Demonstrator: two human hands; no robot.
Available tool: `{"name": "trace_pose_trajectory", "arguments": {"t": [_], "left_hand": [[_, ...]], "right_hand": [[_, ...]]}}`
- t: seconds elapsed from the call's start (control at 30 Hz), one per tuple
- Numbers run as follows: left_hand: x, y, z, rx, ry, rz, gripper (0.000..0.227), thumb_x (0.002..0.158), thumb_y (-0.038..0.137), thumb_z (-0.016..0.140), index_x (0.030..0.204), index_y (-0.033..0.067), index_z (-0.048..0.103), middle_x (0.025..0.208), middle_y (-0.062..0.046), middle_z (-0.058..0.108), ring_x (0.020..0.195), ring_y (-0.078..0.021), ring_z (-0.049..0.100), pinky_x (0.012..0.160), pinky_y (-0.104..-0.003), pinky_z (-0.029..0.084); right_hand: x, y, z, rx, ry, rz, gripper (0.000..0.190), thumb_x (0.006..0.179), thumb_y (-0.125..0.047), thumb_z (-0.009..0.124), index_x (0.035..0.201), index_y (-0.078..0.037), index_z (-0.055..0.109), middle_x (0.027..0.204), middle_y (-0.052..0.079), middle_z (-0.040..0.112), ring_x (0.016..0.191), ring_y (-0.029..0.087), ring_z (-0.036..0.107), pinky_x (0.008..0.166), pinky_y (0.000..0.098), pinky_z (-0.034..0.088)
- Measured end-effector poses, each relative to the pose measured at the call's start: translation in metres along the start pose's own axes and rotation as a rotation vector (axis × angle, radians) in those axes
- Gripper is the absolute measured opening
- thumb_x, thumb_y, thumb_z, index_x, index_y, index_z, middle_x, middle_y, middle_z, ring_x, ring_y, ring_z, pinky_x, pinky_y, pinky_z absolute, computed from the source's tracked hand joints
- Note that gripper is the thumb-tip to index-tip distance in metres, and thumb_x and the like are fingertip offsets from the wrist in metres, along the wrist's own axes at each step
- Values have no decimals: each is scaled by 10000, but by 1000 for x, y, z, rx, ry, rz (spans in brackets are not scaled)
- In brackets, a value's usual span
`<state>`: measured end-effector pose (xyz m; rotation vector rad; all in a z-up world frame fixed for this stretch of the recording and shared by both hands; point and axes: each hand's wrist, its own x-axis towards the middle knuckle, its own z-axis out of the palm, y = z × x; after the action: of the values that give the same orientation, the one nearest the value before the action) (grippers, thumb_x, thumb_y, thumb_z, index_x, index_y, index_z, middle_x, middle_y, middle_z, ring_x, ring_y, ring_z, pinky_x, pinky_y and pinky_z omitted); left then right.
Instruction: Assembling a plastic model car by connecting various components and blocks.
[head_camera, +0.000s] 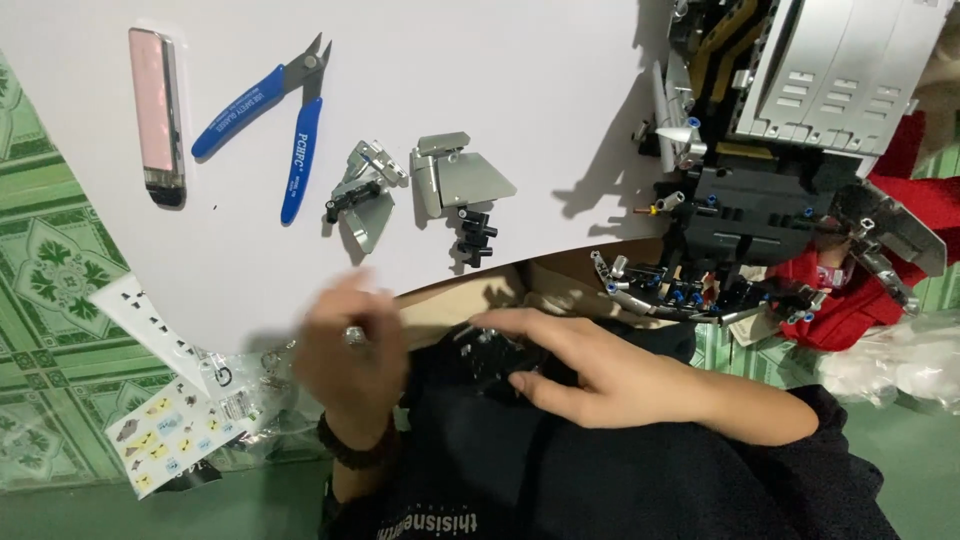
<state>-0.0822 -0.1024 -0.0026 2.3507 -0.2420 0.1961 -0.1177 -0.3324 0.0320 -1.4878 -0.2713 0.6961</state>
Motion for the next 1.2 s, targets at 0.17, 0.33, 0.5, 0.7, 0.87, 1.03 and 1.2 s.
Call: {"name": "trace_pose_trajectory", "arguments": {"t": [0.17, 0.33, 0.5, 0.7, 0.87, 1.03, 1.2], "left_hand": [[18, 20, 8, 562, -180, 615, 403, 949, 354, 771, 1222, 257, 492, 1307, 49, 513, 1077, -119, 528, 758, -263, 542], [20, 24, 42, 636, -205, 412, 869, 835, 501, 885, 1462, 112, 425, 1453, -257, 398, 910, -142, 691, 633, -195, 593], [18, 28, 53, 241, -69, 416, 490, 776, -5, 752, 1235, -42, 588, 1286, -242, 566, 1006, -298, 686, 819, -325, 624], [21, 38, 21, -361, -37, -14, 273, 827, -95, 510, 1093, -144, 549, 1012, -293, 673, 767, -262, 724, 553, -236, 607], [13, 38, 6, -1032, -23, -747, 294, 839, -20, 359, 1089, -59, 509, 1064, -200, 568, 797, -287, 674, 607, -250, 568], [14, 59, 3, -409, -248, -511, 248, 801, -36, 378, 975, -90, 546, 921, -132, 606, 639, -138, 514, 557, -216, 422], [5, 61, 28, -1154, -135, -736, 355, 916, 302, 500, 1015, -35, 543, 893, -210, 604, 767, -248, 651, 630, -297, 589]], "right_hand": [[-1, -15, -5, -26, -103, -64, 472, 804, -9, 547, 1273, -17, 495, 1124, 119, 693, 682, 193, 674, 570, 266, 519], [-4, -14, -1, -10, -100, -24, 493, 792, -13, 545, 1283, -25, 508, 900, 89, 715, 509, 149, 574, 464, 252, 438], [-10, -6, -3, 14, -1, -36, 508, 785, -27, 559, 1290, -12, 504, 981, 103, 722, 505, 121, 570, 457, 224, 443], [-13, 13, -1, 116, 96, -82, 506, 833, -25, 606, 1315, -30, 450, 898, 30, 630, 648, 111, 623, 558, 207, 492], [-11, 17, 5, 178, 257, -31, 450, 830, -26, 662, 1253, -45, 507, 1022, 57, 665, 664, 71, 606, 524, 161, 464], [-12, 27, 13, 226, 466, -156, 340, 788, -16, 695, 1117, 41, 626, 896, 147, 714, 712, 138, 647, 589, 284, 591], [-10, 29, 13, 239, 529, -181, 393, 787, 47, 668, 1173, 65, 599, 957, 154, 698, 793, 130, 593, 624, 290, 580]]}}
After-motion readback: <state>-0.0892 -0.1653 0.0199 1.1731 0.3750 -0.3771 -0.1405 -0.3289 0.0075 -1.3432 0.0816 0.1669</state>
